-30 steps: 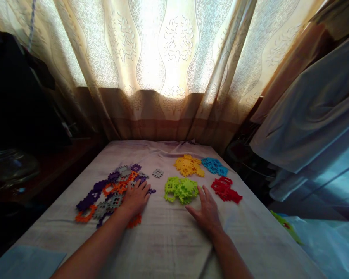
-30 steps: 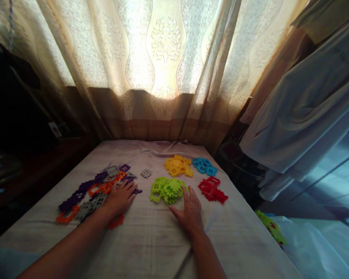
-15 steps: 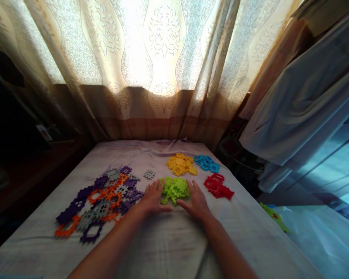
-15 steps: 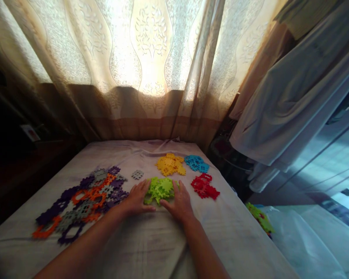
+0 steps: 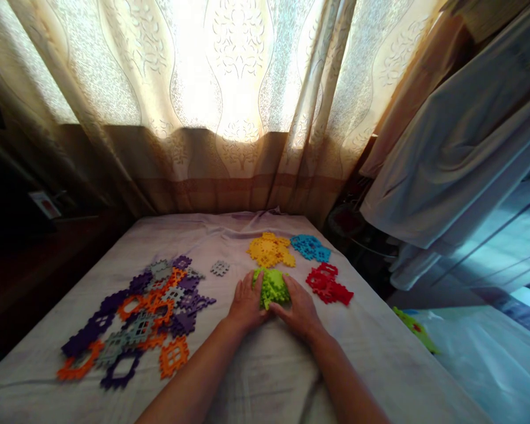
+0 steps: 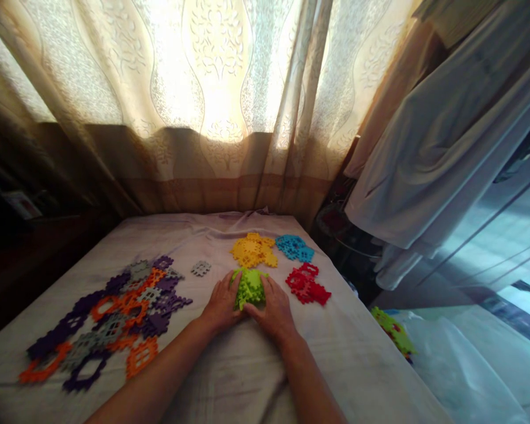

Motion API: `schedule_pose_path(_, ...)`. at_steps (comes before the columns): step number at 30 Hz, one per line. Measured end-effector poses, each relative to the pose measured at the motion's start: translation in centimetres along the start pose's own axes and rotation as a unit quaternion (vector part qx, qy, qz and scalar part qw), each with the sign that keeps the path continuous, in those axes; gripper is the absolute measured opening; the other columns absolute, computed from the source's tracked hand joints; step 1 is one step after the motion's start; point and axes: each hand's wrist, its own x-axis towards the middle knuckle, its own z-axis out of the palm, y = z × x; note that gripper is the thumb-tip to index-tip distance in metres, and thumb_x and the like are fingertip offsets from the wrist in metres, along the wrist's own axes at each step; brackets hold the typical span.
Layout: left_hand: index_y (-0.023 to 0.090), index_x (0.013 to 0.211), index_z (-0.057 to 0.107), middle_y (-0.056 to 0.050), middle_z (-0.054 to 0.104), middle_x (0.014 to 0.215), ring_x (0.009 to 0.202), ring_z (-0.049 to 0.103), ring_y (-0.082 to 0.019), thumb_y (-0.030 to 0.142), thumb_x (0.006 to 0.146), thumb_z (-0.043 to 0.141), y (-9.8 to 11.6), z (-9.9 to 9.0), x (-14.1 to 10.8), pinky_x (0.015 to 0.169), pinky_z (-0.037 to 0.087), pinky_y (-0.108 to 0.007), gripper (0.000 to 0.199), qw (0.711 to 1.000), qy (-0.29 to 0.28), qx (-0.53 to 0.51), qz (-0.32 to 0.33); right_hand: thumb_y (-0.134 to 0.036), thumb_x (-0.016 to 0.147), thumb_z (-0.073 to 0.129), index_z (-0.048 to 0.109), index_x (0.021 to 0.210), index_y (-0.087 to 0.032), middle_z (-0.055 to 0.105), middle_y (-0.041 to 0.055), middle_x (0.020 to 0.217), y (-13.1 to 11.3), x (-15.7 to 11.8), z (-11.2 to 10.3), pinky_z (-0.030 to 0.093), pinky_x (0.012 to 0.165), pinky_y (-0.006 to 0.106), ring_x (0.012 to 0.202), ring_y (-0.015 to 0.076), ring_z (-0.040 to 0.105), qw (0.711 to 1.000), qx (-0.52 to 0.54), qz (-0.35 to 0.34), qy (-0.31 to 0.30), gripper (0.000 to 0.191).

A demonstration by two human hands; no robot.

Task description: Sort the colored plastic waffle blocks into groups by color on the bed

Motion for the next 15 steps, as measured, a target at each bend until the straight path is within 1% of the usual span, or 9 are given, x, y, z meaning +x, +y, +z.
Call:
schedule_pose_path(3,0.014,0.153,0.013,-0.022,0.007,0.161,0.149,0.004,-0.032,0.054,0.072,0.065,-0.5,-0.1,-0.3,0.119,0.009,-0.05,0.105,1.0,-0.007,-0.004,0.014,-0.051,0.072,0.069,0.034,0.148,-0.016,0.035,0.019,0.152,0.1,-0.1,0.0,0.031,0.113,0.049,0.14,0.0321,0.034,1.0,0.002,0.002,-0.01,0.09)
schedule_pose_path(5,0.013,0.153,0.012,-0.022,0.001,0.161,0.149,-0.001,-0.033,0.058,0.068,0.067,-0.9,-0.3,-0.5,0.119,0.009,-0.051,0.111,1.0,-0.01,-0.004,0.007,-0.052,0.072,0.07,0.03,0.15,-0.016,0.027,0.0199,0.156,0.0,0.1,0.0,0.029,0.114,0.049,0.143,0.0323,0.029,1.0,0.007,0.003,-0.014,0.095)
schedule_pose_path(7,0.013,0.154,0.011,-0.022,0.001,0.161,0.149,-0.001,-0.034,0.059,0.067,0.067,-1.2,-0.5,-0.5,0.118,0.008,-0.053,0.113,1.0,-0.017,0.001,0.0,-0.052,0.07,0.071,0.029,0.15,-0.017,0.024,0.02,0.157,-0.3,0.4,0.1,0.028,0.114,0.05,0.143,0.0328,0.027,1.0,0.01,-0.005,-0.028,0.097)
schedule_pose_path(10,0.014,0.154,0.011,-0.021,0.01,0.161,0.149,0.006,-0.032,0.054,0.068,0.067,-1.4,-1.1,-0.3,0.119,0.006,-0.053,0.11,0.999,-0.03,0.011,0.005,-0.051,0.067,0.074,0.035,0.148,-0.02,0.031,0.019,0.154,-0.9,1.1,0.6,0.028,0.113,0.051,0.142,0.0334,0.031,0.998,0.013,-0.031,-0.057,0.095)
schedule_pose_path(12,0.016,0.154,0.012,-0.02,0.014,0.161,0.149,0.009,-0.031,0.051,0.07,0.067,-1.6,-1.7,0.0,0.119,0.007,-0.054,0.107,0.999,-0.035,0.014,0.017,-0.05,0.067,0.074,0.036,0.148,-0.021,0.035,0.0182,0.151,-1.4,1.5,1.1,0.03,0.113,0.051,0.14,0.0329,0.033,0.997,0.019,-0.049,-0.056,0.094)
schedule_pose_path(15,0.018,0.154,0.008,-0.019,0.012,0.161,0.149,0.01,-0.03,0.051,0.068,0.069,-2.7,-3.2,0.1,0.118,0.009,-0.053,0.111,0.996,-0.073,0.012,0.047,-0.049,0.067,0.074,0.036,0.148,-0.02,0.036,0.0185,0.151,-1.9,1.8,1.5,0.032,0.112,0.05,0.139,0.0323,0.035,0.997,0.017,-0.057,-0.048,0.094)
